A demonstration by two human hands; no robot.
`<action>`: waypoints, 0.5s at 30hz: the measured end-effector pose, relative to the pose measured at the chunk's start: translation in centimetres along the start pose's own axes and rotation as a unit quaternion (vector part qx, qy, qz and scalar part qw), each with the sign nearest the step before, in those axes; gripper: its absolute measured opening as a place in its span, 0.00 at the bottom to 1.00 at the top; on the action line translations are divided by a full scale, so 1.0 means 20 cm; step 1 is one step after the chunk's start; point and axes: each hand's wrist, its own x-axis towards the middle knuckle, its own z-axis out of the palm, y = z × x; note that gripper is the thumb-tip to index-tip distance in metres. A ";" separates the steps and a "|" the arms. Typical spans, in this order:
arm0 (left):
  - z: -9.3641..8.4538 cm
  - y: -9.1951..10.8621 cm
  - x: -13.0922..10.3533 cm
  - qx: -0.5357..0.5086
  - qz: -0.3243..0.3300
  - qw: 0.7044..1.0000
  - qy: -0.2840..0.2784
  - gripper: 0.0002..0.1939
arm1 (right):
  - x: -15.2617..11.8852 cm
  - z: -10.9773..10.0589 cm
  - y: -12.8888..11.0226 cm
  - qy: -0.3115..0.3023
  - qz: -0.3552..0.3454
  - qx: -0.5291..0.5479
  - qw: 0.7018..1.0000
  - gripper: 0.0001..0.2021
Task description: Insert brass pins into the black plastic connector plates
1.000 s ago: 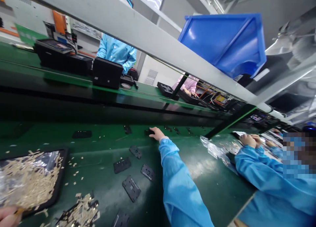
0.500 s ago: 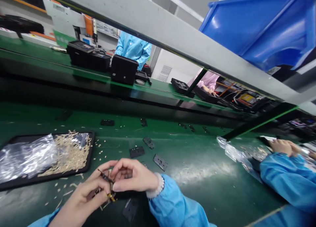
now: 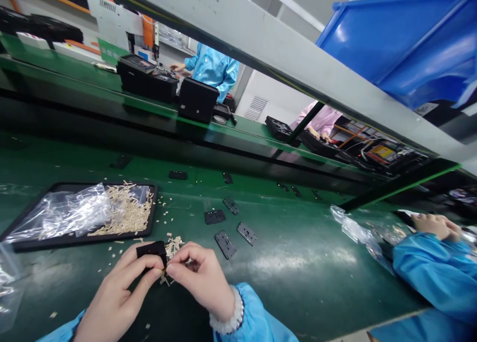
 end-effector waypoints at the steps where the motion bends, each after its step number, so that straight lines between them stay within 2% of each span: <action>1: 0.00 0.01 0.00 0.004 0.009 1.000 -0.002 0.08 | 0.00 0.01 0.01 -0.002 0.020 0.016 1.000 0.11; 4: -0.01 0.00 -0.01 -0.006 0.000 1.000 -0.013 0.07 | -0.01 0.03 0.02 -0.008 0.067 0.051 0.996 0.13; 6: -0.01 -0.02 -0.02 -0.036 -0.028 0.999 -0.014 0.07 | -0.02 0.05 0.01 0.001 0.065 0.064 0.996 0.12; 8: 0.00 -0.02 -0.03 -0.105 -0.103 0.989 0.030 0.07 | -0.02 0.06 -0.01 0.027 0.048 0.084 0.995 0.12; 9: 0.00 0.00 -0.03 -0.162 -0.157 0.972 0.060 0.11 | -0.02 0.06 -0.01 0.039 0.047 0.102 0.993 0.12; 10: 0.01 0.01 -0.03 -0.234 -0.213 0.945 0.084 0.18 | -0.03 0.07 -0.02 0.047 0.055 0.126 0.989 0.13; 12: 0.01 0.06 -0.01 -0.393 -0.309 0.861 0.093 0.32 | -0.04 0.10 -0.01 0.041 0.096 0.185 0.977 0.16; 13: 0.01 0.08 0.00 -0.464 -0.344 0.812 0.082 0.34 | -0.05 0.12 0.00 0.028 0.122 0.215 0.969 0.17; 15: 0.01 0.12 0.02 -0.573 -0.392 0.717 0.060 0.28 | -0.06 0.16 0.02 0.000 0.157 0.262 0.952 0.18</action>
